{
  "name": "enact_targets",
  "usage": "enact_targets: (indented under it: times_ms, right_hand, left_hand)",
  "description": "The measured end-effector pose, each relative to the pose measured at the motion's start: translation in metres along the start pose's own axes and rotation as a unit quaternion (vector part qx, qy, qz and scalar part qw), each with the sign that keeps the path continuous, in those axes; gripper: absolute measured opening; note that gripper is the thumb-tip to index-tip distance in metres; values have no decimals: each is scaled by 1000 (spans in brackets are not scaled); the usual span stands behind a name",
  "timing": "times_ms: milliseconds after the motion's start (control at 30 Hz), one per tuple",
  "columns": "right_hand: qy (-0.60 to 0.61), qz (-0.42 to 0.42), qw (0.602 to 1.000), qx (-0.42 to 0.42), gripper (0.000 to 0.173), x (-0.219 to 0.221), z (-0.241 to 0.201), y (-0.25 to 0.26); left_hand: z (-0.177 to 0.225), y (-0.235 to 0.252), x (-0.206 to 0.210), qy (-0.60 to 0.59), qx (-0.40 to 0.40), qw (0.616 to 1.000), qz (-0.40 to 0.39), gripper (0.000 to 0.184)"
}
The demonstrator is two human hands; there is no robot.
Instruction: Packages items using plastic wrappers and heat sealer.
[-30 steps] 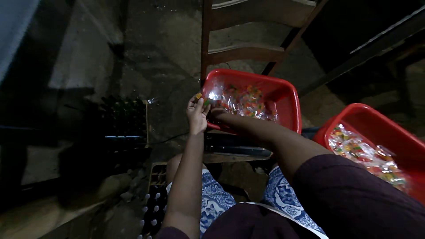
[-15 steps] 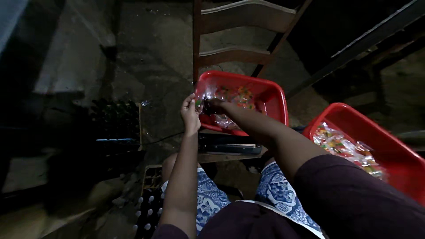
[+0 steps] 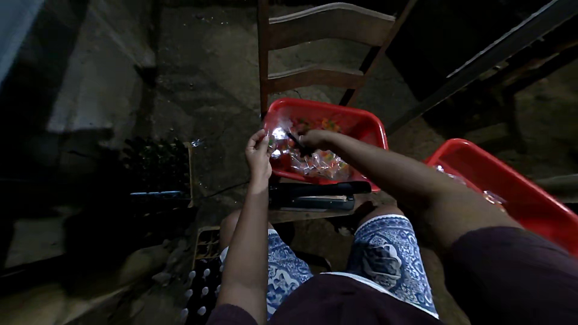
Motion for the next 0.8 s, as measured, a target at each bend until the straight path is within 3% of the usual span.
enact_targets:
  times_ms: [100, 233, 367, 467, 600, 800]
  right_hand:
    - [-32, 21, 998, -44, 63, -19, 4, -62]
    - [-3, 73, 989, -130, 52, -34, 33, -117]
    - [-49, 54, 986, -147, 62, -19, 43, -146]
    - [-72, 24, 986, -146, 62, -6, 31, -147]
    - [-51, 50, 978, -197, 65, -2, 33, -114]
    - [-54, 36, 976, -207, 64, -4, 20, -103]
  left_hand:
    - [3, 0, 0, -35, -15, 999, 1, 26]
    - [4, -4, 4, -64, -22, 998, -8, 26]
    - [7, -11, 14, -54, -13, 998, -31, 28]
    - [6, -14, 21, -50, -3, 998, -45, 27]
    - [-1, -13, 26, -52, -2, 997, -58, 27]
    - [-5, -9, 27, -56, 3, 996, -66, 25]
Point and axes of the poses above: each hand's wrist, its own y-axis towards the middle knuckle, its own x-axis out of the palm, z = x × y, the point moved 3 cm from there along y, towards the middle knuckle, and after that the axes turned 7 degrees about y, right-handed, at the moved point
